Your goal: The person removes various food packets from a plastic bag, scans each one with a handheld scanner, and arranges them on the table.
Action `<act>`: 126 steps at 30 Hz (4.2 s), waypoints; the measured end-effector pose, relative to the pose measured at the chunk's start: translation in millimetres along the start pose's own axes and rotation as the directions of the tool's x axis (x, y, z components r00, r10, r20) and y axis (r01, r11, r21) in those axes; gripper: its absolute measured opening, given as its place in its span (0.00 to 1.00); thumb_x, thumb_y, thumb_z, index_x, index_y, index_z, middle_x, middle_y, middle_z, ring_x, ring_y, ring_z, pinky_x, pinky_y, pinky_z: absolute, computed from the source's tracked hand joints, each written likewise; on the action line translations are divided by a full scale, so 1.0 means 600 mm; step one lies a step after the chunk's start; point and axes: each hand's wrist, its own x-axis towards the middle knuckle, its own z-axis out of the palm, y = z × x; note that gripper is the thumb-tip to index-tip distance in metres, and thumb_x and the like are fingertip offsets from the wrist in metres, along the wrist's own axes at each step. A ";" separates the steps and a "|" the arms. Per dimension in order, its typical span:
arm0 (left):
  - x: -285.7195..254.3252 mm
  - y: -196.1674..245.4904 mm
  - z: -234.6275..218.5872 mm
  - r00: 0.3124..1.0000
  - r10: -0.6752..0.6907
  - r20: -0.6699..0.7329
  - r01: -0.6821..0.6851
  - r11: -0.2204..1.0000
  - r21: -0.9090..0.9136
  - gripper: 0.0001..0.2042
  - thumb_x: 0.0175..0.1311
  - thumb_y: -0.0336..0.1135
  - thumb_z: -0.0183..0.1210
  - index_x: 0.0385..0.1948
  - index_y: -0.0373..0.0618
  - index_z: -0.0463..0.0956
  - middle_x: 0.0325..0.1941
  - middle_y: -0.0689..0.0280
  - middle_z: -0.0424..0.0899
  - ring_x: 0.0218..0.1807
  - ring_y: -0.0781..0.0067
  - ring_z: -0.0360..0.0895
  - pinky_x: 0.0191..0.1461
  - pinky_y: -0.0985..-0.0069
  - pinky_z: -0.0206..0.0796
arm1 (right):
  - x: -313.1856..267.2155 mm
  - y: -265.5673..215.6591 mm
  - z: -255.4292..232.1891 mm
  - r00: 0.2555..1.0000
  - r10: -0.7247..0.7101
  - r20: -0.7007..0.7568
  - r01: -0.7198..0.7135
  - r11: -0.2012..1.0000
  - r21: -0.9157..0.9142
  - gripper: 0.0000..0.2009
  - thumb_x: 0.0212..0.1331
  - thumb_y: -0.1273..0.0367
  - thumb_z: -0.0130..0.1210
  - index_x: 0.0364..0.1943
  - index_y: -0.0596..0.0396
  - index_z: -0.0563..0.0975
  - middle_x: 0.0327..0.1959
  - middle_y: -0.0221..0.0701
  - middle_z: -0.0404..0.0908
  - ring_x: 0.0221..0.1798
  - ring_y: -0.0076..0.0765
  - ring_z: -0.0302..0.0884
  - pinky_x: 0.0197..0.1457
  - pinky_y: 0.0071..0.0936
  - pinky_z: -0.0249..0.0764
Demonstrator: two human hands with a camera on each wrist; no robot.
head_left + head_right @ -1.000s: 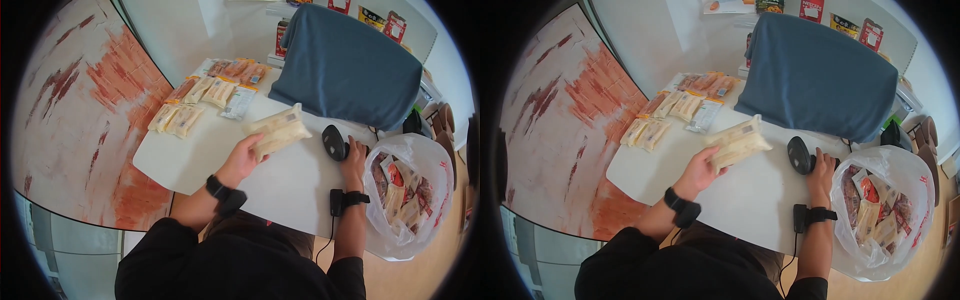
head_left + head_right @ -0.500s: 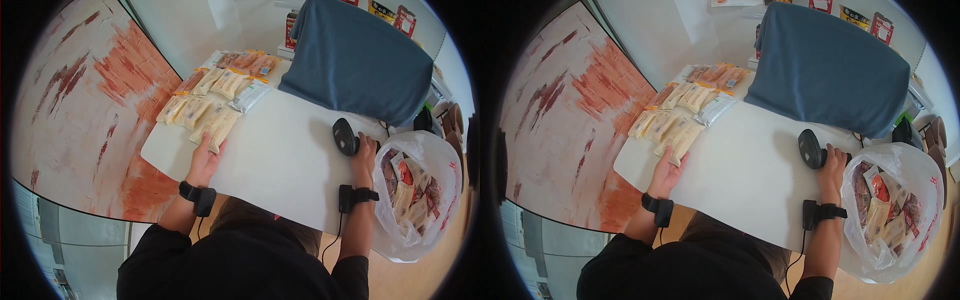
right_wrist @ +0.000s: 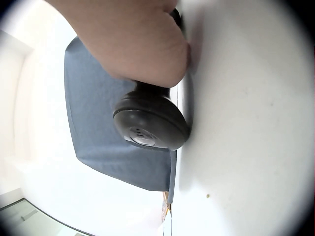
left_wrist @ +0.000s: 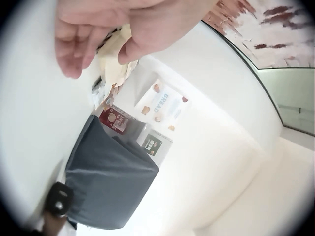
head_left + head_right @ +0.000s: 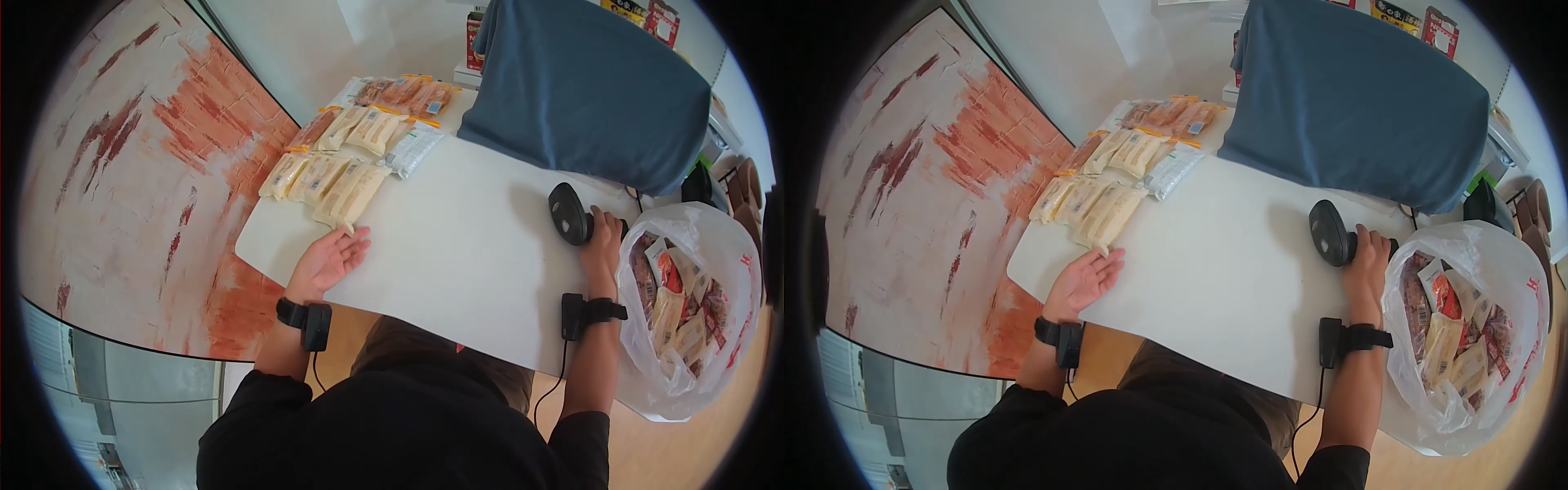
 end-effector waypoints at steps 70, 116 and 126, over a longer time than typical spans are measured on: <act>0.223 -0.097 0.234 0.824 -0.143 0.548 -0.057 0.942 0.331 0.17 0.66 0.31 0.46 0.55 0.34 0.63 0.51 0.53 0.74 0.49 0.67 0.74 0.54 0.76 0.67 | -0.221 0.263 -0.232 0.780 0.615 -0.114 -0.617 0.787 0.025 0.18 0.49 0.68 0.52 0.45 0.62 0.76 0.35 0.45 0.80 0.40 0.49 0.76 0.44 0.37 0.70; 0.228 -0.102 0.235 0.917 0.116 0.382 -0.148 0.987 0.056 0.13 0.57 0.23 0.57 0.45 0.34 0.72 0.48 0.61 0.77 0.49 0.69 0.75 0.56 0.74 0.68 | 0.000 -0.033 -0.038 0.962 -0.215 -0.165 0.230 0.971 0.073 0.20 0.37 0.77 0.56 0.42 0.55 0.73 0.41 0.34 0.74 0.50 0.43 0.69 0.64 0.41 0.50; 0.222 -0.094 0.235 0.926 0.018 0.378 -0.057 0.994 0.092 0.17 0.56 0.22 0.54 0.50 0.37 0.69 0.52 0.59 0.75 0.53 0.66 0.73 0.59 0.70 0.64 | -0.006 -0.071 -0.065 0.936 -0.328 -0.131 0.343 0.932 0.120 0.12 0.38 0.72 0.60 0.32 0.48 0.76 0.31 0.24 0.75 0.41 0.32 0.73 0.63 0.47 0.51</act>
